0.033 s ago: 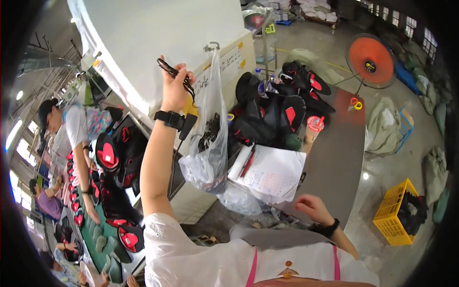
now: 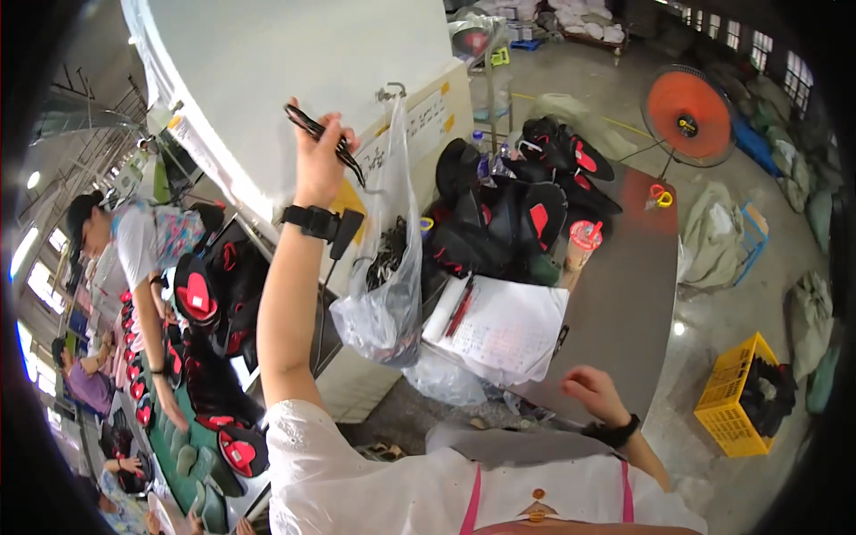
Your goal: Checking, sorting, and arranging shoe components / uppers at various assembly line stations.
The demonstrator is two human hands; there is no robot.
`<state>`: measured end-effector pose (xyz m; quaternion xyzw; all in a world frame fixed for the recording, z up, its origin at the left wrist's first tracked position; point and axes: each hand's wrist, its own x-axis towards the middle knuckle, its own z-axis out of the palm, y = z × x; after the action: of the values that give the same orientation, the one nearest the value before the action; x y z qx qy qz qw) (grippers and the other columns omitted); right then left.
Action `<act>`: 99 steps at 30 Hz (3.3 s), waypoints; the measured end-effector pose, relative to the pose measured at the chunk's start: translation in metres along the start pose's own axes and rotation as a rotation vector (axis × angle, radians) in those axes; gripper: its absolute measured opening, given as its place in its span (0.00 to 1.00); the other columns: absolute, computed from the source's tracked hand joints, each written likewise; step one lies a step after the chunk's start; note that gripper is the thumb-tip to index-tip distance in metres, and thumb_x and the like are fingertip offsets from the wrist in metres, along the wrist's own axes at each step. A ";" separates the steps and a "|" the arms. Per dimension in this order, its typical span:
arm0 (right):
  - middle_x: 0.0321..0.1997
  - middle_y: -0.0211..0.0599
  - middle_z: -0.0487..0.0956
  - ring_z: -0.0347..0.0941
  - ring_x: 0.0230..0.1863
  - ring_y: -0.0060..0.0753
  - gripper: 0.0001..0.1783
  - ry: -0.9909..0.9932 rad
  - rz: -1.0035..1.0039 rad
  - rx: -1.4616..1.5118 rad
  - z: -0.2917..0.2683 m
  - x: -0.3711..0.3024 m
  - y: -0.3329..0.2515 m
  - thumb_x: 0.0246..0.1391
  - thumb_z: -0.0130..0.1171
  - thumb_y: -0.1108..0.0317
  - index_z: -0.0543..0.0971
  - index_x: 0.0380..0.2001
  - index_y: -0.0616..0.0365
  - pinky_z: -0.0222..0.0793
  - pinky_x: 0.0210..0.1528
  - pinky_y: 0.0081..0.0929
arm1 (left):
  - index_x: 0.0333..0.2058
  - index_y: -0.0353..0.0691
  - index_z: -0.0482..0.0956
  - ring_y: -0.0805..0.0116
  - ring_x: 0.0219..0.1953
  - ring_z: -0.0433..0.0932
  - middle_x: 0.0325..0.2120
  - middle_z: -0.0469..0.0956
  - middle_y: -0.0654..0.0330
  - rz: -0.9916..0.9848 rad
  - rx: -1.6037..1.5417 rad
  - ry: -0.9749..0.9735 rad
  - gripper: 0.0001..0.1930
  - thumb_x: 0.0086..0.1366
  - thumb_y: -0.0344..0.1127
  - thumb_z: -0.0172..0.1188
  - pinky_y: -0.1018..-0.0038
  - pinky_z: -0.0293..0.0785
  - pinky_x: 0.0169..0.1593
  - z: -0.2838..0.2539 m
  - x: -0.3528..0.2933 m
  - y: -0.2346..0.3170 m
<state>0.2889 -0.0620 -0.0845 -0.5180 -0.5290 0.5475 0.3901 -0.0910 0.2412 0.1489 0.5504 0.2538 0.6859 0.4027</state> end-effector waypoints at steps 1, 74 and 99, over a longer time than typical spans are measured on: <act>0.29 0.31 0.77 0.72 0.32 0.19 0.07 0.109 0.060 0.039 -0.012 -0.008 0.005 0.53 0.54 0.72 0.74 0.35 0.63 0.67 0.35 0.16 | 0.63 0.60 0.34 0.68 0.30 0.70 0.42 0.65 0.55 0.046 0.030 0.037 0.38 0.65 0.24 0.46 0.68 0.72 0.37 0.007 0.010 0.005; 0.47 0.49 0.75 0.70 0.50 0.49 0.19 0.682 1.195 -0.405 -0.787 -0.544 0.469 0.47 0.49 0.66 0.75 0.45 0.54 0.66 0.50 0.44 | 0.54 0.29 0.59 0.48 0.57 0.57 0.55 0.60 0.44 -0.578 1.597 -1.239 0.34 0.55 0.45 0.56 0.55 0.50 0.59 0.581 -0.542 -0.431; 0.58 0.51 0.62 0.58 0.60 0.44 0.34 0.189 -0.157 0.150 -0.953 -0.468 0.546 0.50 0.58 0.56 0.61 0.57 0.61 0.58 0.57 0.38 | 0.58 0.32 0.52 0.39 0.62 0.47 0.60 0.45 0.36 -0.559 0.775 -1.689 0.43 0.45 0.31 0.67 0.59 0.49 0.62 1.186 -0.795 -0.457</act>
<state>1.3627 -0.4253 -0.4571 -0.4937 -0.4865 0.5021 0.5172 1.2272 -0.2825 -0.3357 0.8759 0.2109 -0.1871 0.3916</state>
